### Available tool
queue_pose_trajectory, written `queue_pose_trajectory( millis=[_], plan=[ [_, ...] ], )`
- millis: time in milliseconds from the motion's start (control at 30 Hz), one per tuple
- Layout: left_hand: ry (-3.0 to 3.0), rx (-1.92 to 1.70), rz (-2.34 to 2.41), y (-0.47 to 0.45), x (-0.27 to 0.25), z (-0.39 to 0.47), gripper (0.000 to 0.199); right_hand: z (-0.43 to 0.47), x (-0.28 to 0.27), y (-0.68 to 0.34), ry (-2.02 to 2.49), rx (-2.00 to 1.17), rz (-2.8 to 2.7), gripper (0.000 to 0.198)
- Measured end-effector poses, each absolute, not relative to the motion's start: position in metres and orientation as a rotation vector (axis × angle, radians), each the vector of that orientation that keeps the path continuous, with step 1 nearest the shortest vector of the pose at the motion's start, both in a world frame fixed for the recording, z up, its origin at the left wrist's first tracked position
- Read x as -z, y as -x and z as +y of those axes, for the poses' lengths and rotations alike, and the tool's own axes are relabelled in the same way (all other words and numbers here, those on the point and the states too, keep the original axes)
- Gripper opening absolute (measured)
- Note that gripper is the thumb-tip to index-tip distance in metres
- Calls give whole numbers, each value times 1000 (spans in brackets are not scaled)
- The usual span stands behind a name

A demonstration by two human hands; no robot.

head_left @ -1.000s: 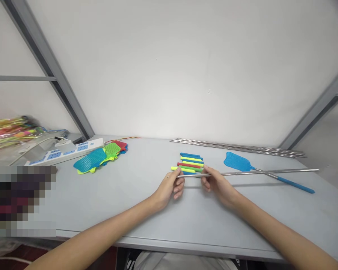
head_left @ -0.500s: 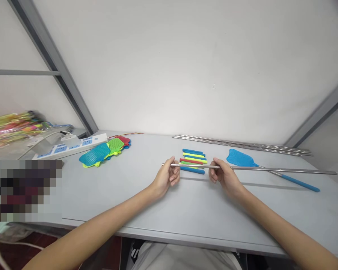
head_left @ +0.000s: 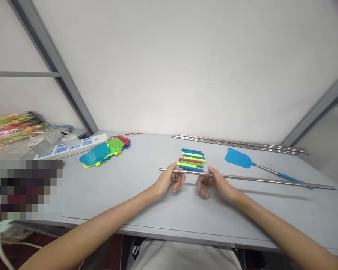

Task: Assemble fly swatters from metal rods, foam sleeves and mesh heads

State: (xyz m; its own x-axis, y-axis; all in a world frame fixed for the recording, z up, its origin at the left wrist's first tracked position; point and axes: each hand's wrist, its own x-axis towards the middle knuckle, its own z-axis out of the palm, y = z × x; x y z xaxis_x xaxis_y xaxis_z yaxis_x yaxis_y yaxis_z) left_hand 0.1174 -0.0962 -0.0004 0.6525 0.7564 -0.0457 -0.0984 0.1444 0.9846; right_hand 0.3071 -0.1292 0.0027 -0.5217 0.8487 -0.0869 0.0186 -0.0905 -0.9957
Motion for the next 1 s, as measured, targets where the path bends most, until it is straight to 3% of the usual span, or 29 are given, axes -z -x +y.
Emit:
queue_pose_trajectory(
  millis=[333, 1000],
  plan=[
    [-1210, -613, 624, -118, 5, -98, 57, -132, 4, -305, 859, -1840, -1521, 64],
    [-1276, -520, 566, -122, 11, -112, 55, -136, 3, -302, 860, -1756, -1680, 67]
  ],
)
